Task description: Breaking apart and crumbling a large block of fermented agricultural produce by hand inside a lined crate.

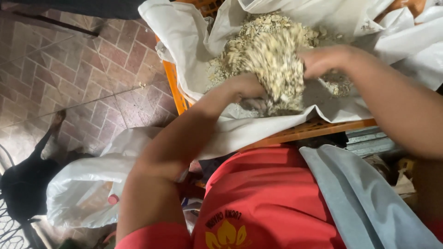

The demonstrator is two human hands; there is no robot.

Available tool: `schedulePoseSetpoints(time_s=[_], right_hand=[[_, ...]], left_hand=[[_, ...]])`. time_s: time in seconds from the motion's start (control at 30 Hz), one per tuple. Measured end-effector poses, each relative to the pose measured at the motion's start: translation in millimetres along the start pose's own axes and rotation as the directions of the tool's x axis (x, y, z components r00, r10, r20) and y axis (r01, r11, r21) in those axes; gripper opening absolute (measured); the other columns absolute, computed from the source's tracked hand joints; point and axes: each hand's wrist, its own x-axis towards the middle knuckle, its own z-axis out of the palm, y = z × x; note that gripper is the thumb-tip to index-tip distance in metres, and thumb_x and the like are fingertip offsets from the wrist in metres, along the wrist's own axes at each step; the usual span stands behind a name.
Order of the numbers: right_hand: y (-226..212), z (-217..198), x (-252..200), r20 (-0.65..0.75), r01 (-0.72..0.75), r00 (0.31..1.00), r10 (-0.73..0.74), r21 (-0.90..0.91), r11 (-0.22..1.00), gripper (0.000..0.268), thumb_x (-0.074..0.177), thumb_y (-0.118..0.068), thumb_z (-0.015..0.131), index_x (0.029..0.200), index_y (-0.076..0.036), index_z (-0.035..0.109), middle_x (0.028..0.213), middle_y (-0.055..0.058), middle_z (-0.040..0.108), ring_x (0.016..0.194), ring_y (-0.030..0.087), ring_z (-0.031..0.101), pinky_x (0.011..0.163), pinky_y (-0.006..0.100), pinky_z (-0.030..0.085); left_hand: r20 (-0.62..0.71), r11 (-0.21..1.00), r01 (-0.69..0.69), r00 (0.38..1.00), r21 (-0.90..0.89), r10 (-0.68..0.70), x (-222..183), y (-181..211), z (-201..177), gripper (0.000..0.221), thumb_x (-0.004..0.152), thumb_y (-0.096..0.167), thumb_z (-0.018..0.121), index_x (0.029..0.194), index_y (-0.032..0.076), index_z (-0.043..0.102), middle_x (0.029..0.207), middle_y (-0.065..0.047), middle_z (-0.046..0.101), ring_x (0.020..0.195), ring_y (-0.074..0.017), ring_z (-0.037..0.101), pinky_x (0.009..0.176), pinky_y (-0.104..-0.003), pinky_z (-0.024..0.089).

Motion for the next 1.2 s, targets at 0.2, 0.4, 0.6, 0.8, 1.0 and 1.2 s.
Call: schedulePoseSetpoints(time_s=[0.2, 0.4, 0.6, 0.8, 1.0, 1.2], right_hand=[[-14.4, -21.6, -29.3, -0.309, -0.043, 0.951, -0.026, -0.213, 0.976, 0.068, 0.096, -0.003, 0.056, 0.154, 0.002, 0.020, 0.103, 0.031, 0.063, 0.060, 0.025, 0.062, 0.049, 0.029, 0.055], [25.9, -25.4, 4.5, -0.647, 0.103, 0.719, -0.253, -0.261, 0.960, 0.032, 0.103, -0.013, 0.054, 0.134, -0.005, 0.057, 0.068, 0.007, 0.057, 0.048, 0.015, 0.049, 0.035, 0.026, 0.035], [-23.2, -22.4, -32.1, -0.473, 0.086, 0.870, -0.135, -0.124, 0.988, 0.091, 0.082, -0.044, 0.070, 0.154, -0.013, 0.024, 0.141, 0.025, 0.043, 0.050, 0.020, 0.043, 0.042, 0.030, 0.038], [-60.1, 13.9, -38.7, -0.257, -0.038, 0.966, 0.026, -0.043, 0.998, 0.112, 0.077, 0.027, 0.055, 0.156, -0.011, -0.013, 0.158, 0.010, -0.030, 0.145, 0.034, -0.015, 0.077, 0.032, 0.055], [-31.6, 36.9, 17.1, -0.494, 0.104, 0.853, -0.168, -0.156, 0.982, 0.094, 0.069, 0.030, 0.058, 0.149, 0.007, 0.015, 0.156, 0.025, -0.005, 0.144, 0.040, 0.002, 0.113, 0.064, 0.020], [-27.4, 23.1, 14.3, -0.640, 0.249, 0.733, -0.231, -0.064, 0.966, 0.086, 0.066, 0.024, 0.062, 0.145, 0.002, 0.034, 0.148, 0.023, 0.027, 0.136, 0.039, 0.026, 0.112, 0.053, 0.031]], left_hand=[[-0.421, 0.852, -0.114, 0.831, 0.512, 0.364, -0.5, -4.7, -24.6, 0.057, 0.098, 0.040, 0.080, 0.062, 0.017, 0.042, 0.058, 0.006, 0.044, 0.047, -0.0049, 0.032, 0.042, -0.018, 0.031], [-0.565, 0.667, 0.038, 0.571, 0.744, 0.596, 4.2, -16.0, -46.4, 0.046, 0.089, 0.037, 0.081, 0.114, 0.005, 0.058, 0.082, -0.010, 0.070, 0.072, -0.0250, 0.070, 0.056, -0.039, 0.058], [-0.523, 0.757, -0.039, 0.701, 0.652, 0.486, -15.9, 7.5, -21.9, 0.115, 0.085, 0.024, 0.083, 0.160, 0.026, -0.004, 0.167, -0.012, 0.020, 0.140, -0.0336, 0.039, 0.106, -0.043, 0.051], [-0.434, 0.575, 0.166, 0.824, 0.801, 0.366, 12.1, 3.1, 16.8, 0.150, 0.079, 0.050, 0.093, 0.150, 0.022, -0.037, 0.166, -0.027, -0.023, 0.153, -0.0486, 0.012, 0.106, -0.038, 0.053], [-0.495, 0.544, 0.205, 0.735, 0.814, 0.463, 23.9, -1.5, 16.1, 0.137, 0.080, 0.029, 0.091, 0.158, 0.017, -0.021, 0.166, -0.031, 0.006, 0.135, -0.0436, 0.044, 0.096, -0.041, 0.057], [-0.545, 0.638, -0.082, 0.443, 0.766, 0.712, 43.0, -7.8, -3.9, 0.090, 0.064, -0.034, 0.051, 0.143, 0.008, 0.039, 0.137, -0.033, 0.048, 0.064, -0.0236, 0.067, 0.043, -0.022, 0.060]])
